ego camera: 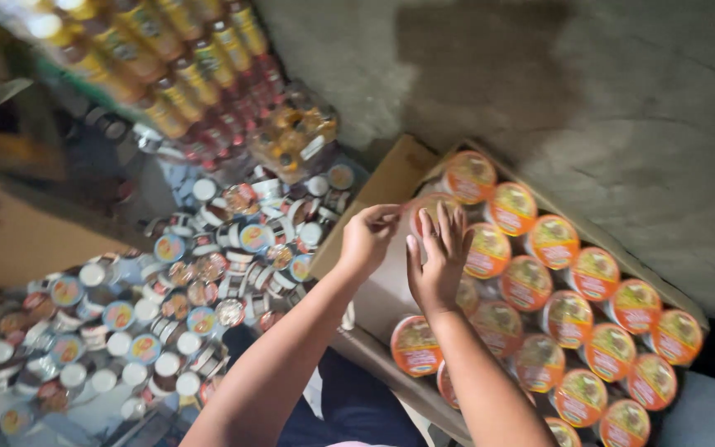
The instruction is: The person organizes instant noodle cups by picking them up from a cluttered pile on the floor and placing them into a cardboard box. The person also handles a cardboard box flap during the process.
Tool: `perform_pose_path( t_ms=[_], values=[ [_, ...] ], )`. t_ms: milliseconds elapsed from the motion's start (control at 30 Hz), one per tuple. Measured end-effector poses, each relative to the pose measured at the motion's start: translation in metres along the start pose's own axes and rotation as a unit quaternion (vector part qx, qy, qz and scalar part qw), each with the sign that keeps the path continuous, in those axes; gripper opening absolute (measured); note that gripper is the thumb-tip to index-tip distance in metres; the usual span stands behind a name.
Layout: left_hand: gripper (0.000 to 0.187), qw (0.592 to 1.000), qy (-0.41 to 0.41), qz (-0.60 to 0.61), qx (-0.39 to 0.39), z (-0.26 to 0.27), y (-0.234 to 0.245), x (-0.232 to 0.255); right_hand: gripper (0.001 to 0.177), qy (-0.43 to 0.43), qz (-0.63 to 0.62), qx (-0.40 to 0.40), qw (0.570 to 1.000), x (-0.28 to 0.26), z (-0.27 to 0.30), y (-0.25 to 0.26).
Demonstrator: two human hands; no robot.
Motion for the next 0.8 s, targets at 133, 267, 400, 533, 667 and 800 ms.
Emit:
perform_pose_path(
  t_ms=[133,267,400,533,667,800],
  values=[
    [0.027,0.997,0.044,0.066,0.008,0.002,0.045,0.025,0.045,0.038,-0.057,-0.002,0.998,-0.065,-0.013,-0.007],
    [0.023,0.988,0.039,0.146,0.039,-0.006,0.107,0.025,0.036,0.072,-0.123,-0.025,0.990,-0.132,-0.018,-0.030],
    [0.018,0.980,0.043,0.177,0.086,-0.015,0.187,0.010,0.032,0.110,-0.201,-0.061,0.972,-0.213,-0.019,-0.059],
    [0.017,0.973,0.080,0.172,0.130,-0.022,0.269,-0.026,0.026,0.083,-0.233,-0.091,0.965,-0.273,-0.007,-0.110],
    [0.015,0.958,0.125,0.189,0.175,-0.033,0.345,-0.096,0.023,0.123,-0.259,-0.170,0.943,-0.331,0.024,-0.180],
    [0.015,0.967,0.119,0.116,0.193,-0.044,0.409,-0.197,0.028,0.130,-0.267,-0.277,0.914,-0.370,0.068,-0.262]
  ],
)
Point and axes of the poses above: each hand's wrist, its own z-axis away from the middle knuckle, its own y-axis out of the back of the hand, x = y × z, the point moved 9 cm from there along -z, towards the middle knuckle, and after that the axes turned 13 degrees about x, right-handed, at the moved point
